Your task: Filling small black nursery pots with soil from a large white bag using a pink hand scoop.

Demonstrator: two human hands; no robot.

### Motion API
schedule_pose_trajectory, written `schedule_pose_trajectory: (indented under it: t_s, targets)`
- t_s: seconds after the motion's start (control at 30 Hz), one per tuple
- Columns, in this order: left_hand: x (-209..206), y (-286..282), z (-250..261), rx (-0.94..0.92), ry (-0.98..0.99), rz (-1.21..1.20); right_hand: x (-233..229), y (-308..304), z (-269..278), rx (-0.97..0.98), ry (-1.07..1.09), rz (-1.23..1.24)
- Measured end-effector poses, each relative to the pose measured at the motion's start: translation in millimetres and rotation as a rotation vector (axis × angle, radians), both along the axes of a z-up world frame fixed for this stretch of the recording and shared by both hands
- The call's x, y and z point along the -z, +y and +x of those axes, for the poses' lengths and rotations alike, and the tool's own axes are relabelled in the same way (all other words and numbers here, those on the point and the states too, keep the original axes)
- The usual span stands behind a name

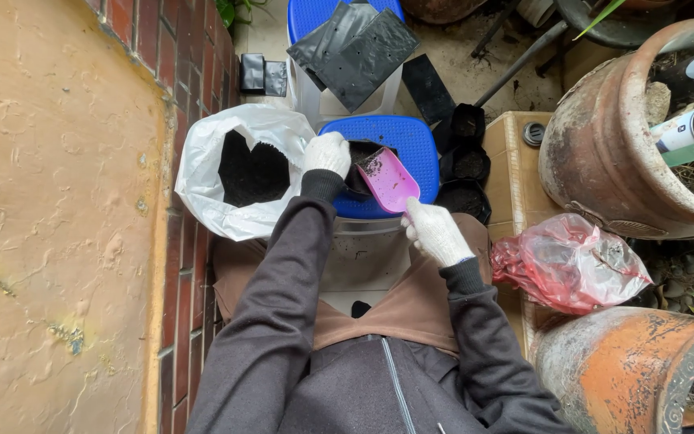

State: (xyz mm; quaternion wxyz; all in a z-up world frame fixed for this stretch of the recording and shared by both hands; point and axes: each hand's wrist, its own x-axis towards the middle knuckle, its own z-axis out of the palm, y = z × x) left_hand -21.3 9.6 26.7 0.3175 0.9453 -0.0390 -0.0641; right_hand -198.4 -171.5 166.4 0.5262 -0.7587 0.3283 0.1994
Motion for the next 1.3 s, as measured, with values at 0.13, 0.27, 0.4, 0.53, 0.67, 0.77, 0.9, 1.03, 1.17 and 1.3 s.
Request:
schedule_pose_trajectory:
  t_s: [0.13,0.27,0.4,0.53,0.67,0.77,0.9,1.03,1.17,1.3]
  targets:
    - [-23.2,0.6,-19.1,-0.199,0.110,-0.163,-4.0,-3.6,3.6,-0.005,-0.019,0.019]
    - [-5.7,0.2,-28.1,-0.290,0.182,-0.177,-6.1,-4.8,6.1,-0.006,-0.006,0.015]
    - [-33.7,8.1,-46.6,-0.260,0.223,-0.147,-10.9,-3.8,7.5,-0.024,0.026,0.003]
    - [-46.4,13.6,-37.2,-0.128,0.180,-0.088,-30.0,0.5,6.6,0.006,0.029,0.053]
    - [-63.0,4.2,-21.1,0.058,0.098,-0.021,-14.4,1.3,8.0,0.017,0.009,0.074]
    - [-41.3,-3.5,-4.1,0.130,0.045,0.051,-6.3,-0.6,11.6,-0.006,0.016,0.063]
    - [12.4,-11.3,21.7,0.151,-0.054,0.117,-24.3,0.0,7.4,0.023,-0.015,0.133]
    - [19.1,-10.1,25.9,0.127,-0.110,0.122,-27.2,1.6,5.5,0.019,0.003,0.146]
    - [25.6,-6.0,11.5,0.035,-0.090,0.106,-22.3,-0.5,5.8,0.018,-0.008,0.146]
    - [31.9,-6.8,-8.1,0.012,-0.131,0.215,-48.6,6.0,9.8,-0.039,0.068,0.070]
